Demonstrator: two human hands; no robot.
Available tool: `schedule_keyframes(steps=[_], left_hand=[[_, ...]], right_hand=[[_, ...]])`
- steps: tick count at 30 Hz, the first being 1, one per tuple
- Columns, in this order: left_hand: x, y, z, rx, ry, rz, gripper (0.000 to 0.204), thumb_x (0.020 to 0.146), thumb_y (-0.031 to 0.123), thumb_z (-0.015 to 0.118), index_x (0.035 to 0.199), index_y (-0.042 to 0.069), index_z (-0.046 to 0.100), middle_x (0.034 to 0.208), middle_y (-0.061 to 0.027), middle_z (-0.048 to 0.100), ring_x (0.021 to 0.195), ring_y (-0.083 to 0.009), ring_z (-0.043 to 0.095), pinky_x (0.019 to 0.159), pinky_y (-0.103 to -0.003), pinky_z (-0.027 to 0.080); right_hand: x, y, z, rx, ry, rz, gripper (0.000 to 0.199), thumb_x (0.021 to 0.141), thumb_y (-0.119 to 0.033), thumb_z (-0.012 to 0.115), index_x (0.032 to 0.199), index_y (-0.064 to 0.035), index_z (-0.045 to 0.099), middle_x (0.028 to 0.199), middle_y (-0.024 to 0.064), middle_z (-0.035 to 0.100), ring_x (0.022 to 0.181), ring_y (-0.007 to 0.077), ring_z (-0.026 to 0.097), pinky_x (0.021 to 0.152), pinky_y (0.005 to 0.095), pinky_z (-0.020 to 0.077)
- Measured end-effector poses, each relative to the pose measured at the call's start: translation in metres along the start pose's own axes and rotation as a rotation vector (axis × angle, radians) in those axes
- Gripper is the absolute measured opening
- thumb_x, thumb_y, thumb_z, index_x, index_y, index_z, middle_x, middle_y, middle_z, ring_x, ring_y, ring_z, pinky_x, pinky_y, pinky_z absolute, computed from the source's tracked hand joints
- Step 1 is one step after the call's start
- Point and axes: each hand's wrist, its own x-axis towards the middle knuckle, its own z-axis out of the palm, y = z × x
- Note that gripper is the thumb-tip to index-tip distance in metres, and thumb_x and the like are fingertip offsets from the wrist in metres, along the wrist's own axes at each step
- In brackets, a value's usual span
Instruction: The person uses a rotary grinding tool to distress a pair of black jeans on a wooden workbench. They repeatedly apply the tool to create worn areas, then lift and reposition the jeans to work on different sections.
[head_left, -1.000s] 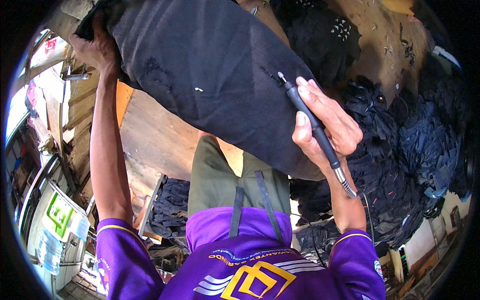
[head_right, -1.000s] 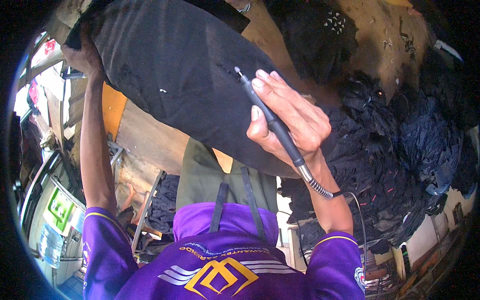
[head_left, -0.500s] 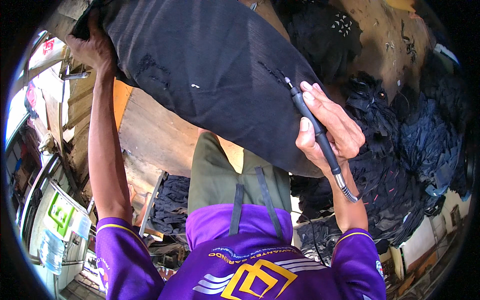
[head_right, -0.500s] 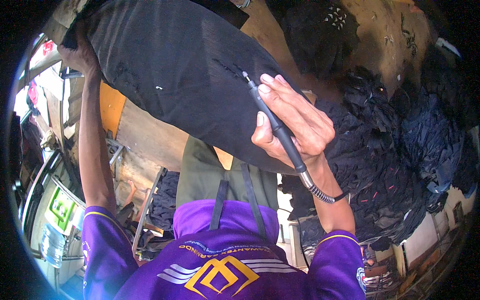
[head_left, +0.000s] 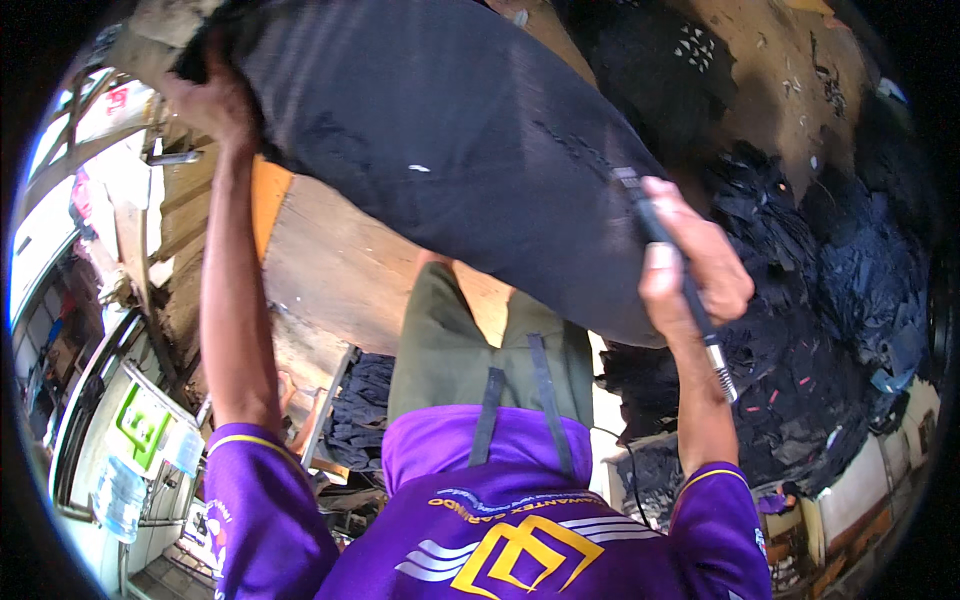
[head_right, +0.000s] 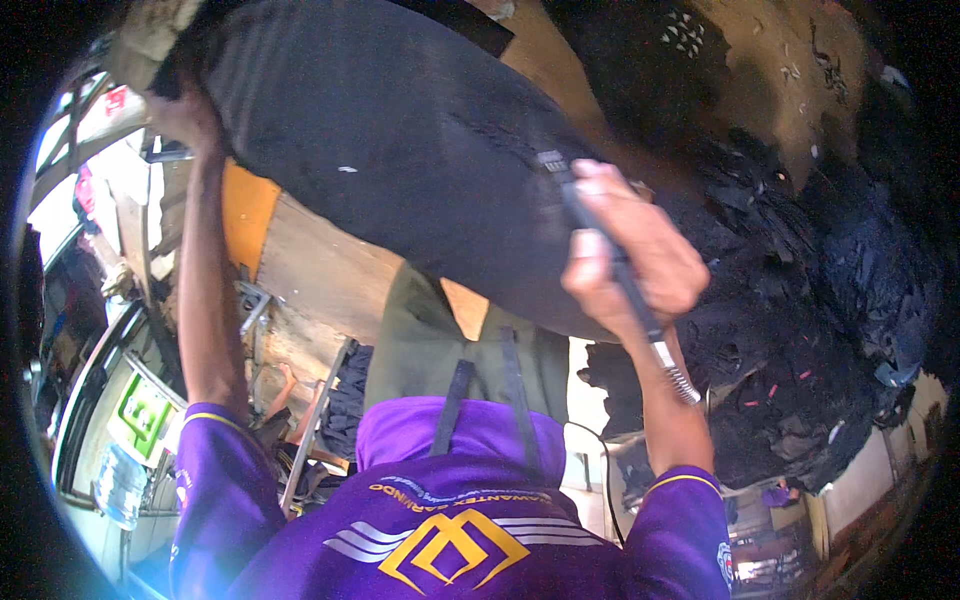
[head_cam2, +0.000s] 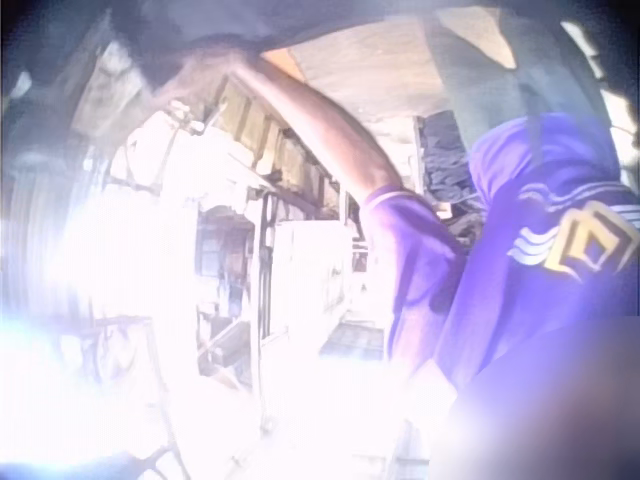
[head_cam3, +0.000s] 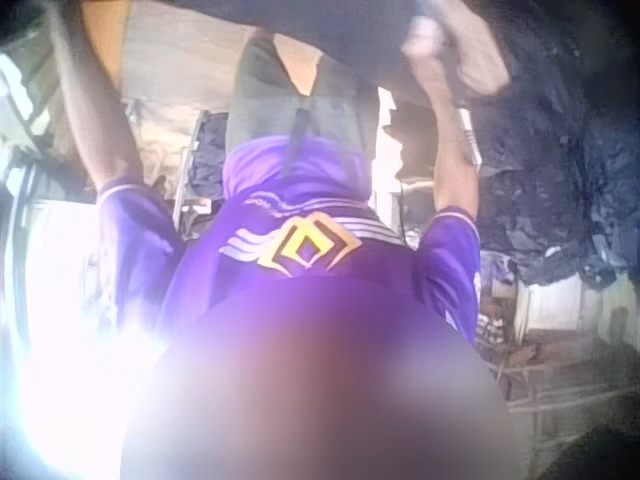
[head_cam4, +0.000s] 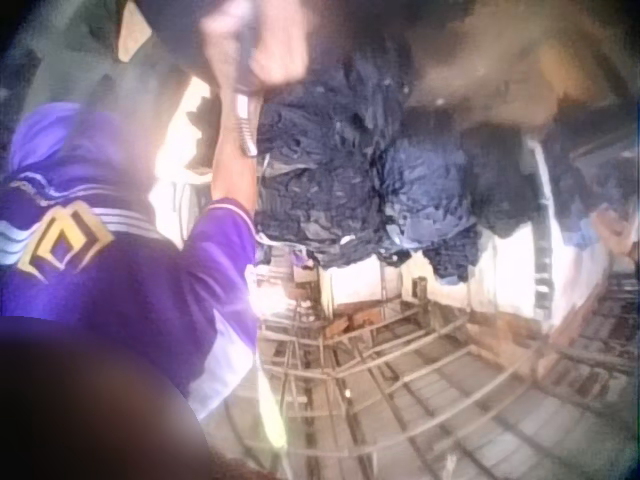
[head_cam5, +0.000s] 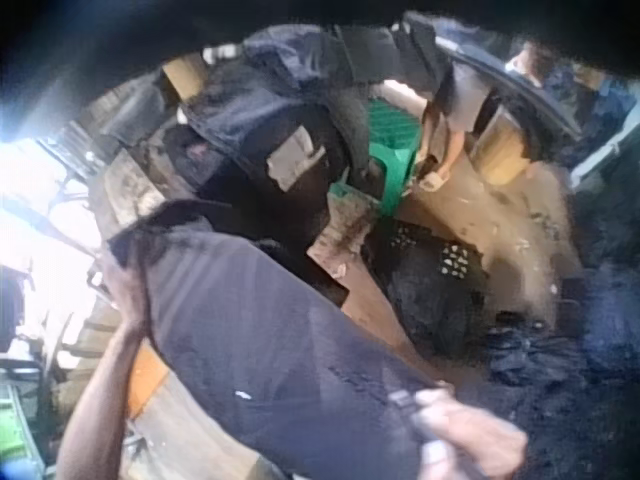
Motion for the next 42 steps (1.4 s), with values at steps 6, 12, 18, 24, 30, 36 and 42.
schedule_keyframes(steps=[6, 12, 18, 24, 30, 36, 42], left_hand=[[0.037, 0.03, -0.039, 0.016, -0.411, -0.15, 0.048, 0.09, 0.038, 0.091, 0.11, 0.0, 0.07, 0.091, -0.0127, 0.075, 0.089, -0.0272, 0.071, 0.086, -0.044, 0.057], [0.105, 0.082, -0.076, -0.498, -1.18, -0.69, 0.057, 0.1, 0.046, 0.08, 0.135, 0.001, 0.072, 0.124, -0.0093, 0.078, 0.109, -0.0234, 0.073, 0.101, -0.042, 0.057], [0.075, 0.173, -0.069, -0.728, -1.621, -0.851, 0.071, 0.109, 0.057, 0.064, 0.156, 0.005, 0.061, 0.143, -0.0116, 0.073, 0.128, -0.0233, 0.069, 0.118, -0.041, 0.049], [-0.182, 0.389, -0.06, -0.694, -1.745, -0.469, 0.032, 0.094, 0.018, 0.088, 0.118, 0.001, 0.075, 0.102, -0.0034, 0.074, 0.092, -0.0153, 0.065, 0.084, -0.034, 0.052], [-0.418, 0.473, -0.126, -0.641, -1.744, -1.406, 0.051, 0.098, 0.017, 0.075, 0.145, 0.002, 0.061, 0.137, -0.0147, 0.073, 0.132, -0.0321, 0.064, 0.117, -0.04, 0.048], [-0.304, 0.249, -0.11, 0.0, -1.184, -0.758, 0.059, 0.108, 0.053, 0.065, 0.129, -0.001, 0.078, 0.109, -0.024, 0.082, 0.112, -0.0296, 0.078, 0.095, -0.044, 0.058], [-0.202, 0.154, -0.193, 0.026, -0.99, -0.208, 0.044, 0.102, 0.043, 0.072, 0.121, 0.004, 0.08, 0.107, -0.0234, 0.08, 0.103, -0.0446, 0.075, 0.092, -0.051, 0.056]], right_hand=[[-0.06, 0.008, -0.033, 0.043, 0.519, 0.531, 0.053, 0.121, -0.038, 0.046, 0.155, 0.0007, 0.058, 0.142, 0.0244, 0.071, 0.132, 0.0287, 0.07, 0.12, 0.0441, 0.0468], [-0.089, 0.026, -0.039, -0.206, 0.635, 0.6, 0.04, 0.118, -0.036, 0.058, 0.13, -0.0025, 0.075, 0.123, 0.0155, 0.081, 0.112, 0.0297, 0.078, 0.096, 0.0401, 0.0575], [-0.165, 0.008, -0.207, -0.546, 0.832, 0.408, 0.027, 0.113, -0.026, 0.063, 0.122, -0.0045, 0.076, 0.117, 0.0222, 0.08, 0.113, 0.0422, 0.078, 0.095, 0.0449, 0.0602], [-0.189, -0.087, -0.465, -0.994, 1.182, 0.076, 0.029, 0.114, -0.022, 0.063, 0.126, -0.0008, 0.079, 0.118, 0.0163, 0.083, 0.109, 0.0281, 0.08, 0.099, 0.0387, 0.06], [-0.151, -0.093, -0.46, -0.9, 1.048, 0.031, 0.028, 0.115, -0.023, 0.063, 0.125, -0.0024, 0.08, 0.122, 0.0158, 0.083, 0.113, 0.0277, 0.08, 0.098, 0.0369, 0.0603], [-0.164, -0.047, -0.31, -0.522, 0.802, 0.143, 0.031, 0.118, -0.022, 0.057, 0.131, -0.0001, 0.075, 0.127, 0.0172, 0.08, 0.12, 0.0305, 0.076, 0.105, 0.0402, 0.0567], [-0.204, -0.045, -0.126, -0.115, 0.608, 0.498, 0.029, 0.116, -0.023, 0.06, 0.131, -0.0032, 0.076, 0.116, 0.0147, 0.081, 0.098, 0.0271, 0.08, 0.087, 0.0382, 0.0632]])
